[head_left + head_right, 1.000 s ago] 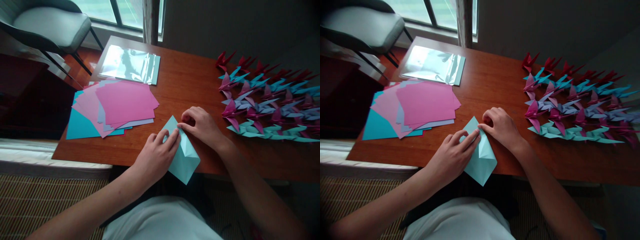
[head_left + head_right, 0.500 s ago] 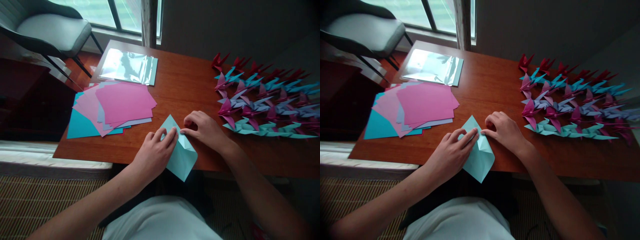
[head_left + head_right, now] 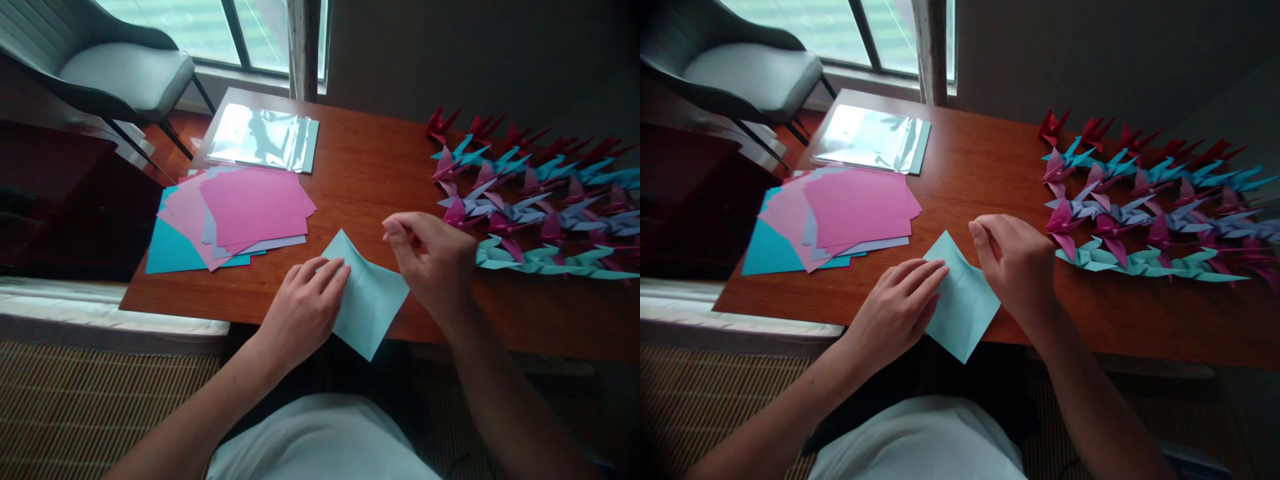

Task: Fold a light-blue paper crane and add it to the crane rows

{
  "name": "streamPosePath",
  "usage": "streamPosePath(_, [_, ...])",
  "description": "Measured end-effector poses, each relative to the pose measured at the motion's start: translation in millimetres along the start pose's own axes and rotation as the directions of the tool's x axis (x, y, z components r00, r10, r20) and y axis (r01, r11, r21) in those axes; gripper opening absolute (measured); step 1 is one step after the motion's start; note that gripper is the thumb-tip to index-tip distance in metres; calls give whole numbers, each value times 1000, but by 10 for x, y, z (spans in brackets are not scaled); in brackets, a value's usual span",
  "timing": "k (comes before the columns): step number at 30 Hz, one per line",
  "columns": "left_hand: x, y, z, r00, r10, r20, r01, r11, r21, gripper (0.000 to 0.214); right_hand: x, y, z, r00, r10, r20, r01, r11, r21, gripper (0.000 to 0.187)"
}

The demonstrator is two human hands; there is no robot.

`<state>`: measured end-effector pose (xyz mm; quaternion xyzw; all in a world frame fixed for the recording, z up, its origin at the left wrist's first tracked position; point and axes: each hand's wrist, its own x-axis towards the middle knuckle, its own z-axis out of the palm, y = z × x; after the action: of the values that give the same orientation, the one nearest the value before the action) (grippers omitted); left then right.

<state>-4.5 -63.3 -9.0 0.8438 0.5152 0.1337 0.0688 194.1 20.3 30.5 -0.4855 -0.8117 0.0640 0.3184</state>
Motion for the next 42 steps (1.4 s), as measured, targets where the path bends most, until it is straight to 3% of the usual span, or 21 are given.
streamPosePath(4, [-43, -40, 5, 988, -111, -106, 110, 994, -15, 38, -161, -224, -232, 977, -146, -155, 140, 989, -50, 16])
streamPosePath(8, [-31, -55, 45, 970, -183, -157, 184, 983, -6, 36, -318, -259, -33, 931, -363, 36, 364, 931, -31, 6])
streamPosePath(12, [-10, -46, 62, 976, -163, -148, 170, 985, 36, 34, -369, -116, 241, 946, -251, 205, 291, 936, -198, 16])
streamPosePath(16, [-1, -60, 50, 977, -170, -127, 176, 984, 32, 36, -361, 9, 331, 952, -98, 290, 193, 927, -321, 25])
streamPosePath(22, [-1, -123, -24, 929, -314, -194, 268, 935, -232, 37, -425, 11, 363, 946, 19, 325, 100, 934, -344, 38])
streamPosePath(25, [-16, -156, -79, 881, -463, -101, 368, 803, -469, 39, -470, -3, 384, 947, 61, 314, 58, 933, -355, 40])
streamPosePath(27, [-18, -169, -108, 849, -528, 3, 408, 653, -638, 42, -492, -9, 394, 948, 74, 310, 44, 932, -359, 41])
streamPosePath(31, [33, -136, -149, 770, -603, 207, 405, 211, -890, 52, -516, -31, 402, 949, 97, 299, 16, 935, -355, 44])
streamPosePath(34, [87, -55, -172, 711, -627, 319, 362, -62, -930, 54, -527, -58, 408, 950, 117, 289, -6, 934, -358, 49])
streamPosePath(36, [108, 5, -176, 701, -613, 365, 347, -154, -925, 51, -533, -73, 413, 950, 126, 286, -16, 933, -360, 50])
streamPosePath(39, [113, 79, -155, 716, -568, 407, 346, -218, -913, 47, -538, -88, 417, 952, 129, 277, -19, 930, -367, 47])
streamPosePath(42, [105, 124, -110, 738, -559, 378, 371, -133, -919, 44, -538, -93, 419, 951, 140, 275, -32, 930, -365, 45])
